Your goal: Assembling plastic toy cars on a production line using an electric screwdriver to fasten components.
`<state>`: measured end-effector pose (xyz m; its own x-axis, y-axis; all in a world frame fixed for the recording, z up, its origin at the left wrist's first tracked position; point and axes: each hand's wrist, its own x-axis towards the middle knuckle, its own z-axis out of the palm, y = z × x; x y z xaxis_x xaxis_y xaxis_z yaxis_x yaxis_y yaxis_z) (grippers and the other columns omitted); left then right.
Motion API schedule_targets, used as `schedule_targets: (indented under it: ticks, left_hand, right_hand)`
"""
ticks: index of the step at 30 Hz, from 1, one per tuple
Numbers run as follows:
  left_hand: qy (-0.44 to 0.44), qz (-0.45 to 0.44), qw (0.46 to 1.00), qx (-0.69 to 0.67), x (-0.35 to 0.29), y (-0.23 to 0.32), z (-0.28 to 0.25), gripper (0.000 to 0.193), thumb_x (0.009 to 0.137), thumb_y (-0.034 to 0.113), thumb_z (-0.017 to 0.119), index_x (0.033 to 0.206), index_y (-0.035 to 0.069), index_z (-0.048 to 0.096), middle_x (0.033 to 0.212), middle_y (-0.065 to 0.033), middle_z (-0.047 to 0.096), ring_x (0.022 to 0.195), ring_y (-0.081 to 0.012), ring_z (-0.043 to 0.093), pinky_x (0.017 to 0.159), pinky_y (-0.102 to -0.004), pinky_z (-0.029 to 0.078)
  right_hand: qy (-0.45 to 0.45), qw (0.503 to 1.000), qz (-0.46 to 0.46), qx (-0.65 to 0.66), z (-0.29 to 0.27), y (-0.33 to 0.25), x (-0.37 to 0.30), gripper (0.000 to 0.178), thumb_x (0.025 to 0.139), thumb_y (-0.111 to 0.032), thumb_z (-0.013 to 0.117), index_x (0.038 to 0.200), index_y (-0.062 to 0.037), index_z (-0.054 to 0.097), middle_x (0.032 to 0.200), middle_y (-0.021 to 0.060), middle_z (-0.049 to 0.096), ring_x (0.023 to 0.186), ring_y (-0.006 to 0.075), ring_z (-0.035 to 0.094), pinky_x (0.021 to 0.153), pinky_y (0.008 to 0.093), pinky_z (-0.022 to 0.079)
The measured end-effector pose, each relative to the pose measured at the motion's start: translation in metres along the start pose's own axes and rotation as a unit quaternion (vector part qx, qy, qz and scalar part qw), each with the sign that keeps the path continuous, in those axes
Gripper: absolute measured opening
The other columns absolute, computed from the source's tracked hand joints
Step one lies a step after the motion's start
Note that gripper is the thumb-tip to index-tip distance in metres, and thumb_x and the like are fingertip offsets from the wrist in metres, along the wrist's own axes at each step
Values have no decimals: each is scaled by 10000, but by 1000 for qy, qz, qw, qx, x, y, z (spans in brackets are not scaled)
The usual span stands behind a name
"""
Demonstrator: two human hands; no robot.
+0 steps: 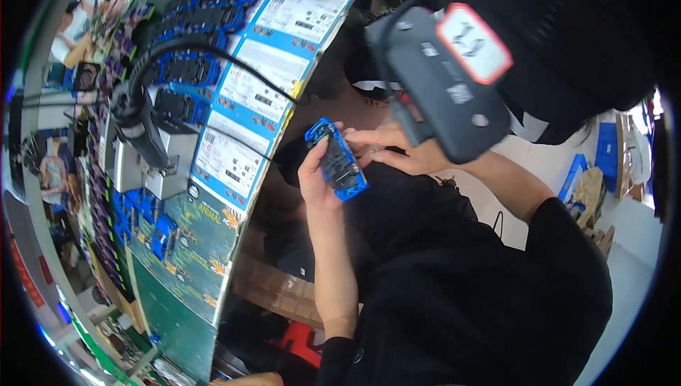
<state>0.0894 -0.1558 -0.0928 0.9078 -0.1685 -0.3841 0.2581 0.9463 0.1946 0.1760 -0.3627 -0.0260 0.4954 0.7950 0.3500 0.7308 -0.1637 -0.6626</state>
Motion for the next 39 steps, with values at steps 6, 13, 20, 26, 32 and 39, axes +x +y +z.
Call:
schedule_targets:
  ticks: [6, 13, 20, 26, 32, 39]
  left_hand:
    - [4, 29, 999, 21, -2, 9, 23, 364, 980, 235, 505, 1226, -22, 581, 1109, -206, 685, 1095, -352, 667, 942, -579, 550]
    - [72, 76, 990, 96, -7, 12, 28, 504, 949, 274, 492, 1331, -48, 550, 1374, -246, 577, 1241, -421, 583, 1053, -599, 458]
    - [61, 71, 988, 127, -4, 11, 40, 522, 946, 284, 526, 1357, -39, 525, 1397, -239, 566, 1272, -397, 559, 1077, -565, 431]
    - [73, 65, 986, 134, -6, 5, 45, 529, 934, 270, 543, 1360, -41, 516, 1409, -244, 552, 1271, -402, 556, 1073, -568, 430]
    - [26, 40, 995, 89, -4, 10, 27, 477, 951, 237, 545, 1343, -34, 524, 1358, -261, 574, 1267, -423, 551, 1060, -621, 424]
    - [19, 87, 993, 77, -11, -4, 24, 432, 1022, 341, 502, 1271, -9, 549, 1293, -260, 600, 1191, -437, 598, 1018, -600, 490]
  right_hand:
    - [-13, 993, -69, -90, -8, 11, 10, 243, 848, -151, 625, 1049, -148, 762, 800, 136, 705, 723, 334, 664, 631, 422, 519]
    - [-44, 995, -88, -17, -13, 14, 24, 565, 828, -101, 566, 1389, -169, 555, 678, 164, 656, 638, 378, 655, 569, 479, 496]
    - [-156, 986, -34, -39, -23, 2, 27, 506, 812, -70, 602, 1311, -152, 630, 965, 125, 734, 717, 315, 695, 595, 410, 524]
    - [-144, 987, -29, -62, -25, 0, 24, 498, 824, -68, 603, 1313, -159, 630, 932, 124, 745, 698, 300, 696, 581, 409, 519]
    - [-27, 998, -36, 42, -17, 9, 19, 383, 869, -97, 616, 1248, -115, 660, 837, 120, 725, 673, 231, 696, 602, 350, 518]
    - [150, 885, 218, 383, -9, 17, 5, 242, 910, -101, 687, 1110, 35, 680, 789, 66, 720, 712, 92, 667, 675, 252, 514]
